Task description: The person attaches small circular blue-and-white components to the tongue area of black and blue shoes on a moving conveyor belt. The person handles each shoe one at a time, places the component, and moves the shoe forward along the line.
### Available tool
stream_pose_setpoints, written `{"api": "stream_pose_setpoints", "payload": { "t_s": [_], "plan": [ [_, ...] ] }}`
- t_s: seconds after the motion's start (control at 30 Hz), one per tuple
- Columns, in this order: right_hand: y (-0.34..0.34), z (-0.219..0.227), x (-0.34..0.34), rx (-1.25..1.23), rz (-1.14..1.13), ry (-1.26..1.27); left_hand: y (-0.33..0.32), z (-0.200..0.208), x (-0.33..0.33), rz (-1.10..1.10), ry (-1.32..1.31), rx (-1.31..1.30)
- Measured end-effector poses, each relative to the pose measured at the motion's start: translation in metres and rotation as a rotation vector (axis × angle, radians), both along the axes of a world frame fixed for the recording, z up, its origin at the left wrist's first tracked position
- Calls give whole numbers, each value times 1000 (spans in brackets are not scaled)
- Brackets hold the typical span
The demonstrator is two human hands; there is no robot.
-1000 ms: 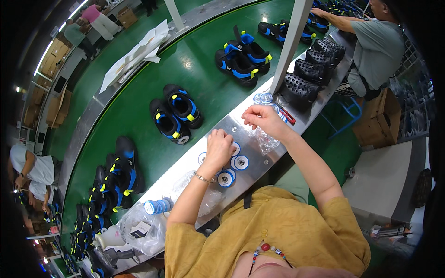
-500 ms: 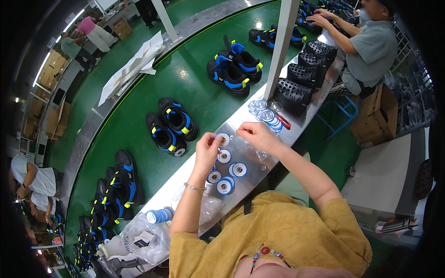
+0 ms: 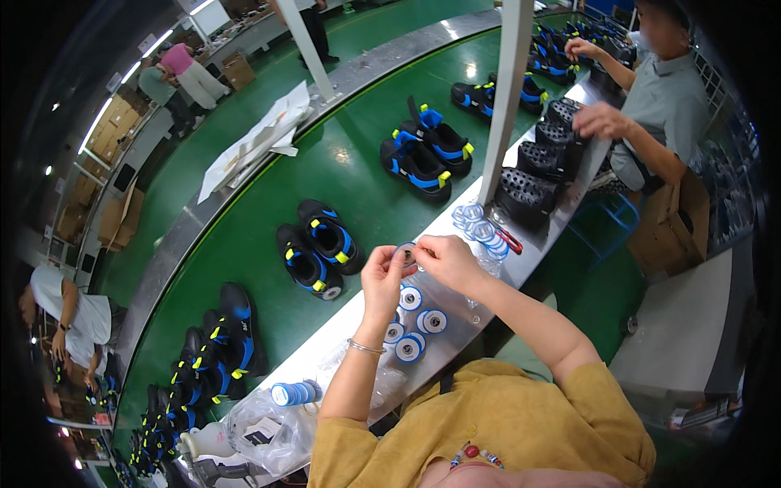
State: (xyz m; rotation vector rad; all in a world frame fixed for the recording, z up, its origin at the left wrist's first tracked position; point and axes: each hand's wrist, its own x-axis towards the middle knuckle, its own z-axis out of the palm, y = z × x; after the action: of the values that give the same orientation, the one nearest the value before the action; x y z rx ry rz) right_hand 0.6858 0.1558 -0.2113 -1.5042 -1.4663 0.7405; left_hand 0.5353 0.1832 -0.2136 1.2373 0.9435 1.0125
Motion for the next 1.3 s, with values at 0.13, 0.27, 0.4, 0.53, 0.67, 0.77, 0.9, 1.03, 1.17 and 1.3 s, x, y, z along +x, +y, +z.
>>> {"api": "stream_pose_setpoints", "payload": {
  "t_s": [0.13,0.27,0.4,0.53,0.67,0.77,0.9,1.03,1.17,1.3],
  "plan": [
    [2,-3,3,2,-16,-23,3,-11,0,-40,37,58],
    [2,-9,3,81,52,-68,6,-12,2,2,26,57],
    [1,-15,4,175,73,-218,8,-10,2,-21,5,-22],
    [1,-19,4,249,90,-287,9,-12,5,-12,21,-31],
    [8,-19,6,137,71,-80,13,-19,8,21,197,113],
    [14,-10,15,1,126,182,18,-22,11,63,305,239],
    [22,-28,22,0,205,371,22,-3,18,63,410,401],
    [21,-36,37,-111,194,406,29,2,24,-31,486,432],
    [22,-27,53,-118,154,351,48,4,41,-127,484,393],
    [28,-48,74,-31,22,459,81,-4,65,-154,450,440]
  ]
}}
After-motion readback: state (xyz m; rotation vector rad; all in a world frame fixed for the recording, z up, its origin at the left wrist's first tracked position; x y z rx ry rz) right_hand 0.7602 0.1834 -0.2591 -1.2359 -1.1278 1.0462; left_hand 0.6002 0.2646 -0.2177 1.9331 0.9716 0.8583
